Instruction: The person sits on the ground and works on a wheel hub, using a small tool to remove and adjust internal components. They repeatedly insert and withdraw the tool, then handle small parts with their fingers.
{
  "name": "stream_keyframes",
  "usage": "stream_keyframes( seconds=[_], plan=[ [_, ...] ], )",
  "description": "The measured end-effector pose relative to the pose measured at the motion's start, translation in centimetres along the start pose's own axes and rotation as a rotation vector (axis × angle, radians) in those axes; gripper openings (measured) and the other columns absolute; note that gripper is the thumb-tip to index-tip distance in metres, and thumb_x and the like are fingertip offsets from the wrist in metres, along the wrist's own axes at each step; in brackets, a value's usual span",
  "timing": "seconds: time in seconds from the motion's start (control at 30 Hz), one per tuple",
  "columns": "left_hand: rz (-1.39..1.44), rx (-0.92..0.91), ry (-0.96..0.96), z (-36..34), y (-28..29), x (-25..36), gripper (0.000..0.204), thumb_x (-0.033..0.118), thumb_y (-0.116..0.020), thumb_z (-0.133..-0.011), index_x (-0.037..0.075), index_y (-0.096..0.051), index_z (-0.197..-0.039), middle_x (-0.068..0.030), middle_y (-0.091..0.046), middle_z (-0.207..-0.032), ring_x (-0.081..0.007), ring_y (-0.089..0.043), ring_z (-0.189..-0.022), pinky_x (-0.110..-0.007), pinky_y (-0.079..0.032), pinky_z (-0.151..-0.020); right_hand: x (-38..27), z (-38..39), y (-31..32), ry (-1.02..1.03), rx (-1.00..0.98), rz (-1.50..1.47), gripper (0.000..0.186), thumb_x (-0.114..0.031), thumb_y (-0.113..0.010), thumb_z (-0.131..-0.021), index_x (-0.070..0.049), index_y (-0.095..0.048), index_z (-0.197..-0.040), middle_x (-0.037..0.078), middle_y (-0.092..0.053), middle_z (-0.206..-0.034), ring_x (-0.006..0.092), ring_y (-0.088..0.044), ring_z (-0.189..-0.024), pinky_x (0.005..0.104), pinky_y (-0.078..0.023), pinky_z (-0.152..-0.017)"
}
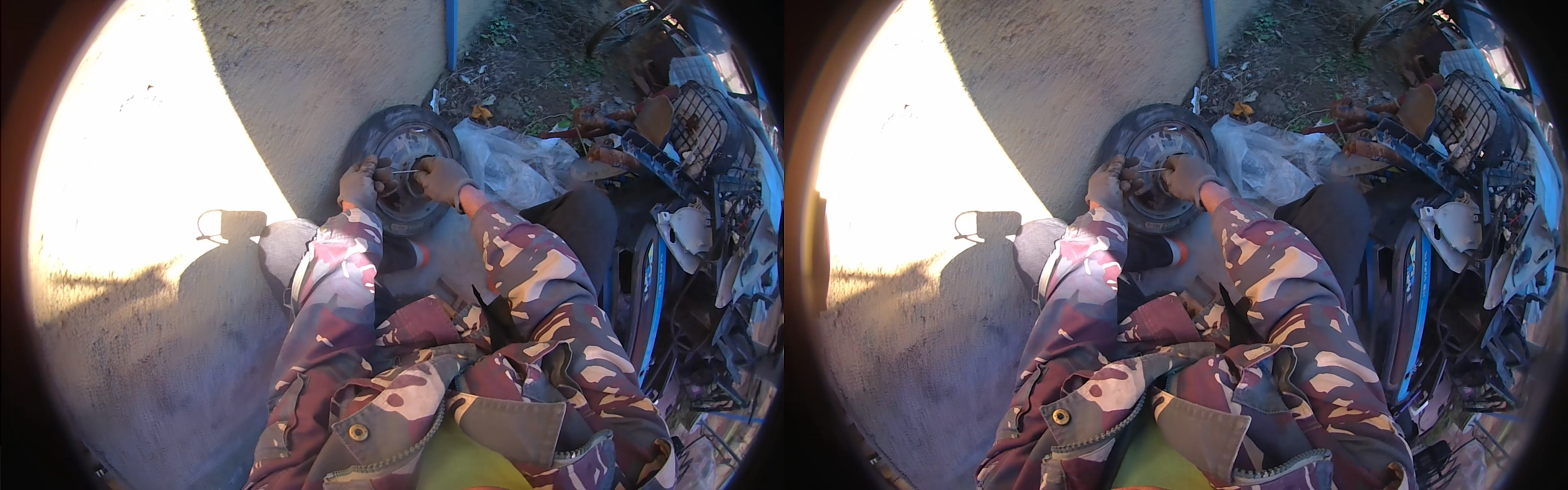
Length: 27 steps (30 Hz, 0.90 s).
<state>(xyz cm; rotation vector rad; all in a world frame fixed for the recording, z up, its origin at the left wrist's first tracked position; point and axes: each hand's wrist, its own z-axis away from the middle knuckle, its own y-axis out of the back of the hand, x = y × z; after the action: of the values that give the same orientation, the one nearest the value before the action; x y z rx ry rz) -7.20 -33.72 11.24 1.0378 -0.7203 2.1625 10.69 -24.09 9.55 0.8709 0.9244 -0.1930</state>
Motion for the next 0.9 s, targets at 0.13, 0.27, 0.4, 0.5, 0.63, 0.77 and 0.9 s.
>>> stream_keyframes(
  seconds=[0.13, 0.27, 0.4, 0.5, 0.63, 0.77, 0.9],
  plan=[
    [0.276, 0.094, -0.078, 2.4, 4.0, 1.8, 0.036, 0.030, -0.055, -0.108, -0.005, -0.066, -0.110, -0.0098, -0.069, -0.081, -0.0136, -0.059, -0.055, -0.030, -0.061, -0.057, 0.1, 2.8, -1.3, -0.146, -0.090, -0.313, 0.037, -0.029, -0.063, -0.096, 0.002, -0.072, -0.113, 0.015, -0.075, -0.087, 0.0237, -0.075, -0.072, 0.0393, -0.058, -0.073],
    [0.454, 0.160, 0.028, 4.2, 6.2, 1.0, 0.038, 0.032, -0.055, -0.108, -0.004, -0.066, -0.110, -0.0127, -0.072, -0.087, -0.0150, -0.064, -0.058, -0.030, -0.062, -0.058, -0.4, 3.7, -5.3, -0.215, -0.109, -0.179, 0.039, -0.038, -0.064, -0.093, -0.004, -0.078, -0.107, 0.023, -0.075, -0.098, 0.0375, -0.073, -0.098, 0.0452, -0.055, -0.089],
    [0.378, 0.198, 0.295, 7.3, 6.5, -4.0, 0.029, 0.028, -0.054, -0.108, 0.001, -0.065, -0.106, -0.0108, -0.071, -0.085, -0.0154, -0.065, -0.059, -0.031, -0.066, -0.060, -0.8, 3.2, -10.5, -0.241, -0.094, -0.050, 0.041, -0.039, -0.065, -0.093, -0.003, -0.078, -0.106, 0.024, -0.075, -0.104, 0.0399, -0.071, -0.102, 0.0454, -0.054, -0.091],
    [0.325, 0.294, 0.540, 7.0, 6.4, -8.4, 0.026, 0.028, -0.054, -0.108, 0.005, -0.066, -0.104, -0.0108, -0.072, -0.088, -0.0169, -0.066, -0.062, -0.032, -0.065, -0.059, -0.7, 1.7, -13.0, -0.268, -0.122, -0.024, 0.045, -0.044, -0.063, -0.093, -0.003, -0.078, -0.106, 0.026, -0.073, -0.111, 0.0423, -0.069, -0.108, 0.0466, -0.053, -0.095],
    [0.265, 0.239, 0.596, 2.9, 9.6, -11.9, 0.027, 0.030, -0.054, -0.108, 0.007, -0.067, -0.104, -0.0087, -0.073, -0.093, -0.0180, -0.068, -0.068, -0.031, -0.064, -0.062, -0.8, -0.8, -15.3, -0.260, -0.113, -0.018, 0.045, -0.044, -0.063, -0.094, -0.004, -0.078, -0.107, 0.025, -0.073, -0.113, 0.0425, -0.068, -0.110, 0.0473, -0.053, -0.097],
    [0.062, 0.237, 0.541, -1.1, 11.6, -14.2, 0.028, 0.031, -0.054, -0.107, 0.007, -0.068, -0.105, -0.0091, -0.073, -0.094, -0.0189, -0.069, -0.070, -0.032, -0.064, -0.064, -0.8, -3.4, -16.6, -0.278, -0.119, 0.058, 0.045, -0.044, -0.061, -0.094, -0.006, -0.078, -0.110, 0.023, -0.073, -0.115, 0.0418, -0.068, -0.112, 0.0468, -0.053, -0.098],
    [-0.163, 0.257, 0.486, -4.4, 10.5, -15.7, 0.029, 0.033, -0.055, -0.107, 0.007, -0.068, -0.106, -0.0096, -0.074, -0.095, -0.0199, -0.069, -0.072, -0.032, -0.063, -0.066, 0.4, -5.8, -16.9, -0.210, 0.006, 0.084, 0.044, -0.044, -0.064, -0.093, -0.004, -0.079, -0.100, 0.026, -0.074, -0.100, 0.0417, -0.072, -0.100, 0.0464, -0.054, -0.090]
  ],
)
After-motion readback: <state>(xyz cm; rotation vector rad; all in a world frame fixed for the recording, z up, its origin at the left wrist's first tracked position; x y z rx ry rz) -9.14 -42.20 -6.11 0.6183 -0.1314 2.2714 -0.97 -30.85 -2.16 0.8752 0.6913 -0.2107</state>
